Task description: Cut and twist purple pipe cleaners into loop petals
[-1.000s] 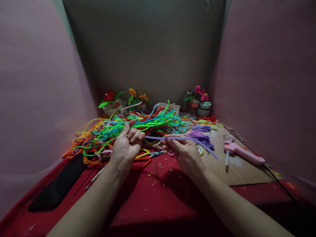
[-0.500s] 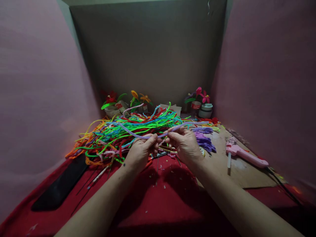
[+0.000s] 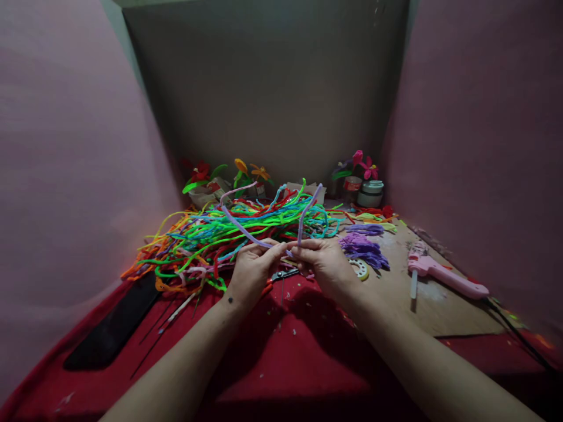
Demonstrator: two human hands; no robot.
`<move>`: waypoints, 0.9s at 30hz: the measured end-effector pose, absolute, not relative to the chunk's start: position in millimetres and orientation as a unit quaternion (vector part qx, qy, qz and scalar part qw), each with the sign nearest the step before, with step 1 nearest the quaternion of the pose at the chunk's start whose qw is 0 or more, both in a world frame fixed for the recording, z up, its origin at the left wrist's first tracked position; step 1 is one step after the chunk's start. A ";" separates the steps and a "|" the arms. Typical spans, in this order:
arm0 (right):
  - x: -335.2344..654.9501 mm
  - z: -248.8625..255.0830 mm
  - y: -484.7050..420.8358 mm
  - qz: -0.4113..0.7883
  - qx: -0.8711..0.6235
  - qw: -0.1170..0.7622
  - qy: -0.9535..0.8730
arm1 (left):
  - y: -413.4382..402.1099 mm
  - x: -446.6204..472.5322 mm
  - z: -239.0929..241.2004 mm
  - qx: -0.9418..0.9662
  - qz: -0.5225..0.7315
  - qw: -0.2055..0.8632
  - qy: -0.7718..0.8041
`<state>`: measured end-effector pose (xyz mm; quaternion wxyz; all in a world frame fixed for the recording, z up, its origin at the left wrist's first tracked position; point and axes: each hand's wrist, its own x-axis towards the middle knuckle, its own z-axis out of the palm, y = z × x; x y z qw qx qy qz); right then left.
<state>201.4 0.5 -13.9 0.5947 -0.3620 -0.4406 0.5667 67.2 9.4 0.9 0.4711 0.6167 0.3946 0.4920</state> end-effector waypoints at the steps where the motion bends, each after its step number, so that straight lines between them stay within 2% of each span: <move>1: 202.1 -14.0 0.2 0.557 -0.376 0.585 -0.454 | 9.0 68.3 0.8 0.610 0.494 0.476 0.396; 13: 207.3 -14.0 -3.6 0.431 -0.480 0.461 -0.610 | 8.5 69.0 -0.2 0.637 0.396 0.510 0.422; 15: 207.6 -16.5 -3.6 0.463 -0.462 0.469 -0.593 | 9.9 67.9 -0.5 0.629 0.403 0.521 0.414; 21: 208.0 -26.0 -1.8 0.715 -0.280 0.498 -0.403 | 17.9 66.1 -8.4 0.550 0.471 0.597 0.345; 27: 204.4 -33.8 0.3 0.778 -0.212 0.529 -0.264 | 20.7 65.7 -12.3 0.514 0.476 0.641 0.314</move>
